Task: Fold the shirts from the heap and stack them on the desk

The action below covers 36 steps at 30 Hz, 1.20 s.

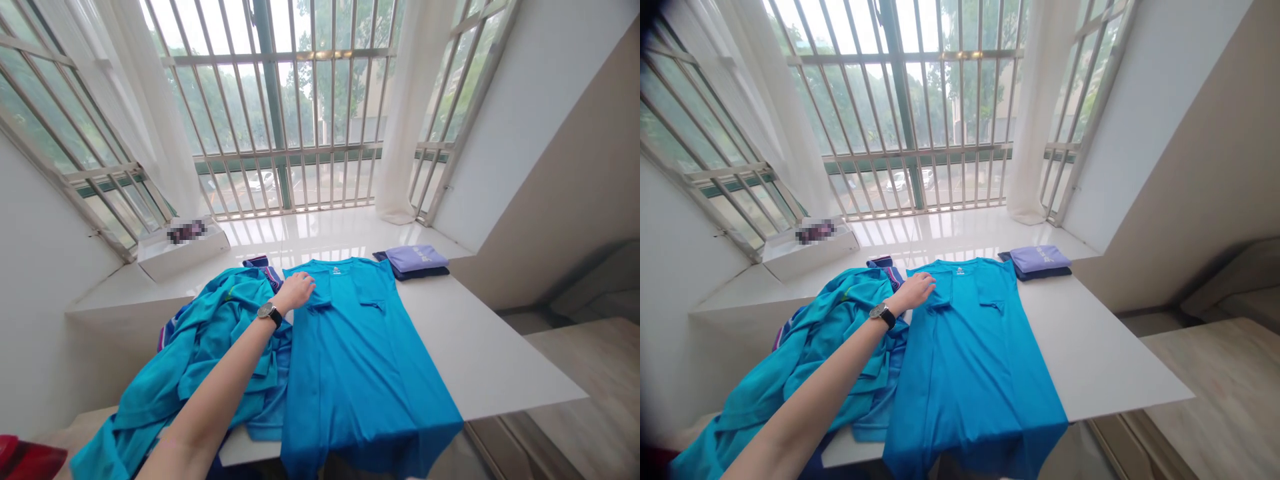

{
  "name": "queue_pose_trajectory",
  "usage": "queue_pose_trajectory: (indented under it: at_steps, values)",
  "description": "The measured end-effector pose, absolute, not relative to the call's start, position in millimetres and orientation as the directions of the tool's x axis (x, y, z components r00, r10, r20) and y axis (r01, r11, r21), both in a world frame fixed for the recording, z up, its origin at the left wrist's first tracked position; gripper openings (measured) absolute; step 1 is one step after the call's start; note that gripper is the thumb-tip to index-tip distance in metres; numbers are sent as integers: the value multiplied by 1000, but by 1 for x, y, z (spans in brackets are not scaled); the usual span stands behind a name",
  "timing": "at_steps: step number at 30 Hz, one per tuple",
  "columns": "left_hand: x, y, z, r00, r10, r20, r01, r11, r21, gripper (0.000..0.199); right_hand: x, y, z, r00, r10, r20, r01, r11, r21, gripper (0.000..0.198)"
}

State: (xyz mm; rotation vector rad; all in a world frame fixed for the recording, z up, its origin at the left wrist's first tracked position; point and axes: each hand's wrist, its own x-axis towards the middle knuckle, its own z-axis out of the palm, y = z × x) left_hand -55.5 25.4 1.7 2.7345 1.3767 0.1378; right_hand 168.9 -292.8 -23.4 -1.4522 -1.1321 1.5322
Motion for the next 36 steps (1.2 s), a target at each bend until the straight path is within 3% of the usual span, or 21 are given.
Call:
queue_pose_trajectory:
  at_steps: [3, 4, 6, 8, 12, 15, 21, 27, 36]
  values:
    - [-39, 38, -8, 556, 827, 87, 817, -562, 128, 42, 214, -236, 22, -205, 946, -253, 168, -220, -961, 33]
    - [-34, 39, -14, 542, 835, 91, 824, -550, 133, 44, 226, -206, 33, -317, 932, -175, 308, -73, -949, 35]
    - [-25, 38, -25, 508, 856, 100, 845, -517, 138, 49, 247, -138, 41, -258, 965, 52, 545, 189, -817, 39]
    - [-20, 36, -36, 476, 873, 106, 862, -487, 142, 53, 260, -74, 29, -176, 959, 221, 747, 277, -604, 45]
    - [-29, 36, -49, 446, 891, 89, 878, -455, 151, 63, 261, 1, -25, -244, 961, 131, 932, 270, -241, 67]
    - [-40, 42, -50, 401, 913, 69, 901, -407, 148, 68, 249, 18, -51, -212, 977, 22, 970, 213, -117, 74]
    - [-36, 54, -42, 332, 943, -34, 934, -324, 150, 74, 239, 35, -51, -164, 985, -44, 985, 162, -60, 77]
    - [-23, 45, -45, 288, 955, 75, 950, -295, 102, 71, 243, 29, -51, -145, 989, -33, 988, 142, -62, 76]
    - [-19, 25, -48, 326, 940, 105, 934, -337, 117, 74, 245, 1, -45, -123, 991, -49, 991, 121, -49, 73]
